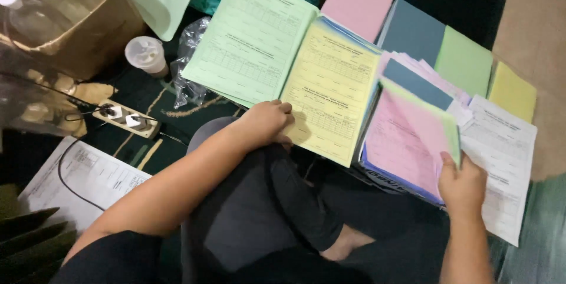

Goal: Sorting and stacking various colored paper forms into organized bundles on the floor.

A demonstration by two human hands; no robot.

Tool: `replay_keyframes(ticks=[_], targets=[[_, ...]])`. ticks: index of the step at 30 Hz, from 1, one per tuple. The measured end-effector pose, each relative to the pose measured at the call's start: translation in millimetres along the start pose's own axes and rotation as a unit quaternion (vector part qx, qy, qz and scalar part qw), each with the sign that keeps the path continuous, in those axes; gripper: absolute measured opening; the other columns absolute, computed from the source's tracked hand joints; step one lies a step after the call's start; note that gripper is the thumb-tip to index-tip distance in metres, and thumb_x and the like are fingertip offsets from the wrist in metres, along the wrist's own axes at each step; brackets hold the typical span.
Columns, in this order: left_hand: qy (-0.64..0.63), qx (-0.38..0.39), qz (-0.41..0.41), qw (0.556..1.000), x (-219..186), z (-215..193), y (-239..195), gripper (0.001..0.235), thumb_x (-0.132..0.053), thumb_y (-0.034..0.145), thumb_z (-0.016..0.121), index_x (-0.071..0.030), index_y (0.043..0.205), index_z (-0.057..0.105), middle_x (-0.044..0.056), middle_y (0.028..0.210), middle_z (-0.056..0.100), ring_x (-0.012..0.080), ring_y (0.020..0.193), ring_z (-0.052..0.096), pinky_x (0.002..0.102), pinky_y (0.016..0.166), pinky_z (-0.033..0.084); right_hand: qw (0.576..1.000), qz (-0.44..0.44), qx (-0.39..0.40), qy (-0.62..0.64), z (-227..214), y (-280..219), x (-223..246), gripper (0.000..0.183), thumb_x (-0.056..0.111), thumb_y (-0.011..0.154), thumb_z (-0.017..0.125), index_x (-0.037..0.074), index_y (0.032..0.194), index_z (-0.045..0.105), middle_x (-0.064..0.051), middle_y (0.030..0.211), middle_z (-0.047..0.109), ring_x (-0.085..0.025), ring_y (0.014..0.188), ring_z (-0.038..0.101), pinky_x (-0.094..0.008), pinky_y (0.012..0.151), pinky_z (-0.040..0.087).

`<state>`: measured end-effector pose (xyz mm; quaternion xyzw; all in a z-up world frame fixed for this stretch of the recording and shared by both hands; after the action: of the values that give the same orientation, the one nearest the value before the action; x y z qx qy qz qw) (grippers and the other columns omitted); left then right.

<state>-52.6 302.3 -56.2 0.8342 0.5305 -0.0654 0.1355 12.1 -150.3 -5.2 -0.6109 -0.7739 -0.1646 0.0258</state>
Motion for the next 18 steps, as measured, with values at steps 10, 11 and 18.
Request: replay_keyframes(ticks=[10, 11, 18], targets=[[0.053, 0.041, 0.015, 0.998, -3, -8, -6, 0.041, -0.054, 0.074, 0.082, -0.015, 0.087, 0.078, 0.003, 0.089, 0.073, 0.0241, 0.08, 0.073, 0.037, 0.076, 0.057, 0.979, -0.193, 0.06, 0.0, 64, 23, 212, 0.042, 0.0, 0.089, 0.052, 0.008, 0.126, 0.071, -0.02, 0.099, 0.076, -0.039, 0.091, 0.074, -0.051, 0.075, 0.06], [0.059, 0.034, 0.016, 0.998, -3, -11, -10, 0.037, -0.052, 0.077, 0.081, -0.016, 0.085, 0.078, 0.003, 0.088, 0.074, 0.0238, 0.08, 0.073, 0.037, 0.076, 0.056, 0.974, -0.174, 0.146, -0.003, 82, 17, 216, 0.047, 0.0, 0.088, 0.047, 0.01, 0.128, 0.069, -0.02, 0.1, 0.076, -0.04, 0.092, 0.074, -0.052, 0.076, 0.061], [0.071, -0.085, 0.021, 0.994, -2, 2, -19, 0.021, -0.036, 0.08, 0.078, -0.017, 0.071, 0.076, 0.002, 0.07, 0.074, 0.0218, 0.072, 0.072, 0.036, 0.073, 0.05, 0.972, -0.165, 0.151, 0.072, 89, -7, 223, 0.025, 0.016, 0.102, 0.058, 0.01, 0.123, 0.072, -0.012, 0.123, 0.074, -0.034, 0.108, 0.07, -0.049, 0.086, 0.059]])
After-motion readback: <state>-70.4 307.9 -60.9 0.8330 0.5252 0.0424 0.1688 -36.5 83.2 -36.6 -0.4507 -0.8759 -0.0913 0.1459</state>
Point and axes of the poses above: each hand's wrist, its own y-axis towards the middle knuckle, its own z-axis out of the palm, x = y × z, the point moved 1 cm from there along y, towards the middle knuckle
